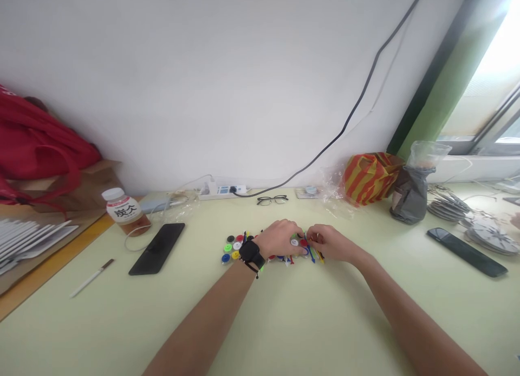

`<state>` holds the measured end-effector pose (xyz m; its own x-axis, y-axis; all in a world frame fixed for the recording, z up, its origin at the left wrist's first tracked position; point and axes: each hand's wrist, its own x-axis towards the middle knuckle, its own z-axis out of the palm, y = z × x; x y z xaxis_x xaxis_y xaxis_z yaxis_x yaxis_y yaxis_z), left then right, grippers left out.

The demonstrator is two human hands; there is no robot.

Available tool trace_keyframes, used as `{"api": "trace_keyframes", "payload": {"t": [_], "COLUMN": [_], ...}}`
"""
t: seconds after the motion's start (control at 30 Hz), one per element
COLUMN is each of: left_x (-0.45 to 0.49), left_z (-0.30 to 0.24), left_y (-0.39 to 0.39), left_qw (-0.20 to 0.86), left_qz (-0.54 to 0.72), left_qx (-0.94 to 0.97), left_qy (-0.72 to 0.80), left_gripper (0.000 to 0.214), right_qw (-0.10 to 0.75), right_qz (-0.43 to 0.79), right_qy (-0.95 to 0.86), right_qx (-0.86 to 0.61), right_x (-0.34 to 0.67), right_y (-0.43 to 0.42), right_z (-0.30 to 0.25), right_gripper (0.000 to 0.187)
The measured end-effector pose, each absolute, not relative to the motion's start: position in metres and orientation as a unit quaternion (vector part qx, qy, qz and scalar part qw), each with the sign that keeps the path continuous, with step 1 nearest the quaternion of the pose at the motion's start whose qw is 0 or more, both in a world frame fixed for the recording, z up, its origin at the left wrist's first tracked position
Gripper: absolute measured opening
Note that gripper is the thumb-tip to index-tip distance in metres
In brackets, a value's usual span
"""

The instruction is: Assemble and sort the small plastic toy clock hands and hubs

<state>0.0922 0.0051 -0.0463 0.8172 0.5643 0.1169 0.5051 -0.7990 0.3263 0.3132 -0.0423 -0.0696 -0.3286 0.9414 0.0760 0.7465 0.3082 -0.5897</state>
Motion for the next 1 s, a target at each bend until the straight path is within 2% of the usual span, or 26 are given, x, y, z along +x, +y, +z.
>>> {"api": "trace_keyframes", "payload": {"t": [0.2,0.47,0.67,1.0], "left_x": [0.087,0.082,0.078,0.076], "left_z": [-0.050,-0.047,-0.045,-0.049], "left_y": [0.011,0.013,0.014,0.017], "left_qw": [0.153,0.175,0.181,0.182], "left_qz": [0.116,0.102,0.126,0.126], "left_qx": [0.939,0.932,0.920,0.917], "left_qy": [0.285,0.302,0.325,0.332], "left_gripper": [0.043,0.047,0.029,0.025], "right_qw": [0.220,0.226,0.269,0.254], "right_qz": [0.276,0.260,0.189,0.201], "right_qy": [-0.771,-0.771,-0.780,-0.808], "right_qx": [-0.530,-0.535,-0.532,-0.492], "right_x": [0.306,0.310,0.312,0.307], "right_y": [-0.047,-0.042,-0.038,-0.042], "right_z": [-0.069,-0.074,-0.081,-0.079], "right_gripper": [0.009,0.009,0.019,0.027]}}
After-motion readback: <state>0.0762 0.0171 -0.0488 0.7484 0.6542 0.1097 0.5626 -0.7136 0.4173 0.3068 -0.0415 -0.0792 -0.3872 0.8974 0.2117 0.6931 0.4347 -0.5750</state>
